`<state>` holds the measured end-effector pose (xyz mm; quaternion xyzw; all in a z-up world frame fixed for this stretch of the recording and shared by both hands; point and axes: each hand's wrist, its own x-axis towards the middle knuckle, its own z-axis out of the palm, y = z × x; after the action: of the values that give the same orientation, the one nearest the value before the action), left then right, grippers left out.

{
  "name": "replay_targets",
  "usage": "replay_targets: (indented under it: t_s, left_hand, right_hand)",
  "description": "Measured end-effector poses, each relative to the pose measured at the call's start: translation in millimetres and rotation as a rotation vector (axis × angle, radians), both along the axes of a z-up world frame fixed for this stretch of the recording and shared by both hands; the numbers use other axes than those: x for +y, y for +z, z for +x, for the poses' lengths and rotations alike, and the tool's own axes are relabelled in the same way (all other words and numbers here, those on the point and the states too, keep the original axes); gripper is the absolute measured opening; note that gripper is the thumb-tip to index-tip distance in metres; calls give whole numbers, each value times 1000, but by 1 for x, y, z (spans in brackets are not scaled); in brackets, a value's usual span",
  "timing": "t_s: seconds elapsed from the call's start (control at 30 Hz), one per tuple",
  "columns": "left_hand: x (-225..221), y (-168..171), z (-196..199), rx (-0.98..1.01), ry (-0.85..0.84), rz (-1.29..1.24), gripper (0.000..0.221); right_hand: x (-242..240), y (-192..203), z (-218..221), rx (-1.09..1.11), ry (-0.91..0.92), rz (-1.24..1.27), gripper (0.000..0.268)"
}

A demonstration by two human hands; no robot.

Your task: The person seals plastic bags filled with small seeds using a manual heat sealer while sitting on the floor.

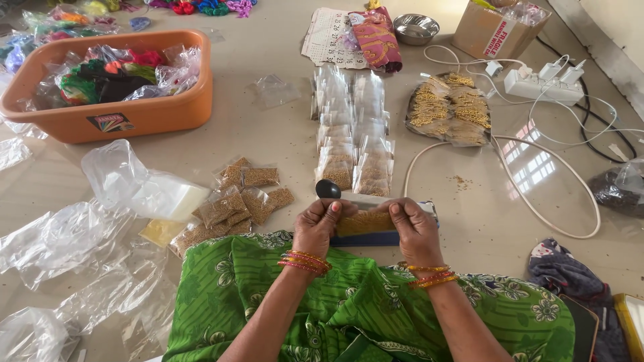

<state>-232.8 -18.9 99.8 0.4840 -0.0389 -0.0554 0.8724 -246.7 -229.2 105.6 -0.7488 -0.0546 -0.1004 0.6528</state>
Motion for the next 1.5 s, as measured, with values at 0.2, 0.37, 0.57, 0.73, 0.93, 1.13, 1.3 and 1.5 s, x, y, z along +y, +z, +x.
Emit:
replay_targets:
  t_s: [0.2,0.37,0.57,0.73,0.93,1.13,1.3,1.5]
  left_hand:
    - [2,-11,3,-167,171,189,23]
    - [2,-17,-1,-162,170,192,23]
    - [-1,-19,-3,-139,242,263,23]
    - [-1,-29,-1,-48,178,326,24]
    - [-8,-47,0,32,212,540,26]
    - [-22,-105,28,292,248,825,38]
    - [-36,-142,52,405,309,1078,50]
    - [-40,-141,52,502,333,1142,58]
  right_hand:
    - [12,9,-6,-162,-117,-241,16]
    - [15,13,-8,-112,27,-138,12]
    - [14,-4,-5,-122,-81,-288,9]
    - [12,-22,1,-106,-139,-308,7]
    - [8,-54,11,-30,-171,-329,10]
    - [0,-111,36,225,-267,-344,19]
    - [-15,-150,56,350,-357,-266,24]
    - [-18,-179,64,267,-393,-12,22]
